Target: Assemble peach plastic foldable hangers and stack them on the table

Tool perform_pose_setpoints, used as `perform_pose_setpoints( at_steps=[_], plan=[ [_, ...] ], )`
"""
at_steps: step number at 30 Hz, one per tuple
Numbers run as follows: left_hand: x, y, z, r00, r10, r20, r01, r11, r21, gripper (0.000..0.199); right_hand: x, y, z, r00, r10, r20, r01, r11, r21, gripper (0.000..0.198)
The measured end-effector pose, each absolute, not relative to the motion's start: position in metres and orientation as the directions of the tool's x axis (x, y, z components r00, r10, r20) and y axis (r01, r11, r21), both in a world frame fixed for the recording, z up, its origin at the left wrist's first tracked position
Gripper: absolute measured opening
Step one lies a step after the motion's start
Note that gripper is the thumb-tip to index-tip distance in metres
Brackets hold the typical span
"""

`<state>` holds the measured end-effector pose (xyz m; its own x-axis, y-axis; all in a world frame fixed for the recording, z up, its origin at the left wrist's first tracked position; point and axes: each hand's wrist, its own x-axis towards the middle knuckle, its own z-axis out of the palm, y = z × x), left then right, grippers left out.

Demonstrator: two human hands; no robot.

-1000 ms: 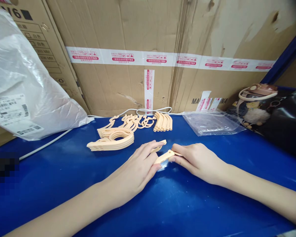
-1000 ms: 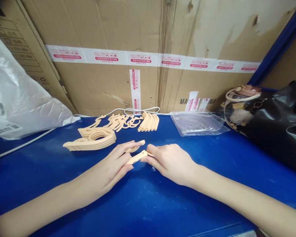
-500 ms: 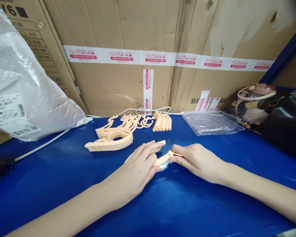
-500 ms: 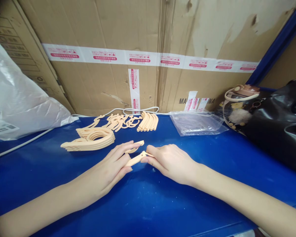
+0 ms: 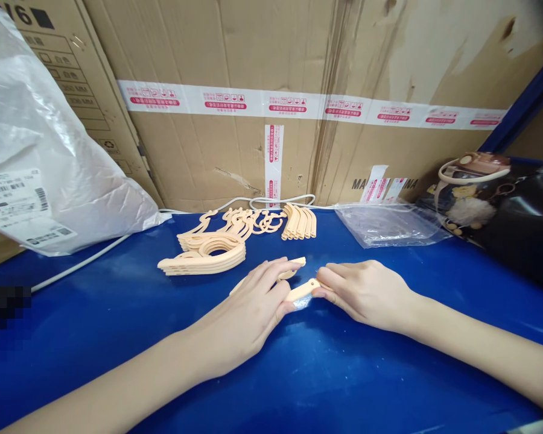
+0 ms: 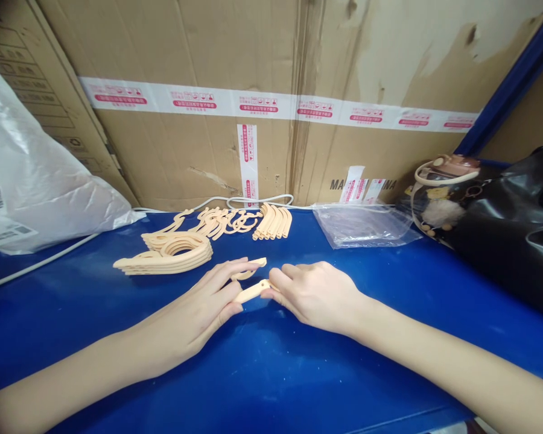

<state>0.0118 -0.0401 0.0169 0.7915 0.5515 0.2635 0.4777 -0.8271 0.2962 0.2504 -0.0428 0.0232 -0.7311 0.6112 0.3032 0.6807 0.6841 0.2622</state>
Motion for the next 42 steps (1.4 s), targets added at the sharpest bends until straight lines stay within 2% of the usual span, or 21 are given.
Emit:
perform_pose_setpoints(
  at_steps=[6,14,21,24,28,31,38,42],
  plan=[
    [0.012,-0.038,0.017,0.799,0.536,0.273,0.455,-0.835,0.311,0.022,0.25,-0.044,0.025,-0.769,0.539,0.344,0.639,0.665,0.387,0.042],
    [0.011,-0.038,0.015,0.814,0.512,0.276,0.434,-0.851,0.296,0.027,0.25,-0.044,0.027,-0.761,0.539,0.36,0.64,0.715,0.282,0.042],
    [0.01,-0.036,0.014,0.831,0.482,0.279,0.409,-0.868,0.283,0.033,0.251,-0.046,0.028,-0.763,0.514,0.393,0.628,0.734,0.26,0.04],
    [0.011,-0.036,0.015,0.829,0.479,0.289,0.414,-0.872,0.261,0.032,0.251,-0.046,0.027,-0.73,0.576,0.367,0.656,0.741,0.143,0.038],
    [0.011,-0.036,0.015,0.83,0.492,0.263,0.443,-0.868,0.223,0.03,0.25,-0.045,0.025,-0.681,0.689,0.249,0.691,0.717,-0.096,0.036],
    [0.012,-0.037,0.015,0.823,0.509,0.253,0.456,-0.857,0.241,0.028,0.248,-0.044,0.025,-0.658,0.729,0.186,0.697,0.684,-0.214,0.036],
    [0.012,-0.039,0.022,0.78,0.586,0.221,0.505,-0.797,0.331,0.023,0.252,-0.038,0.034,-0.675,0.728,0.116,0.658,0.666,-0.351,0.032],
    [0.011,-0.037,0.022,0.701,0.677,0.223,0.561,-0.717,0.414,0.026,0.258,-0.033,0.045,-0.751,0.655,0.08,0.571,0.706,-0.419,0.027]
  ],
)
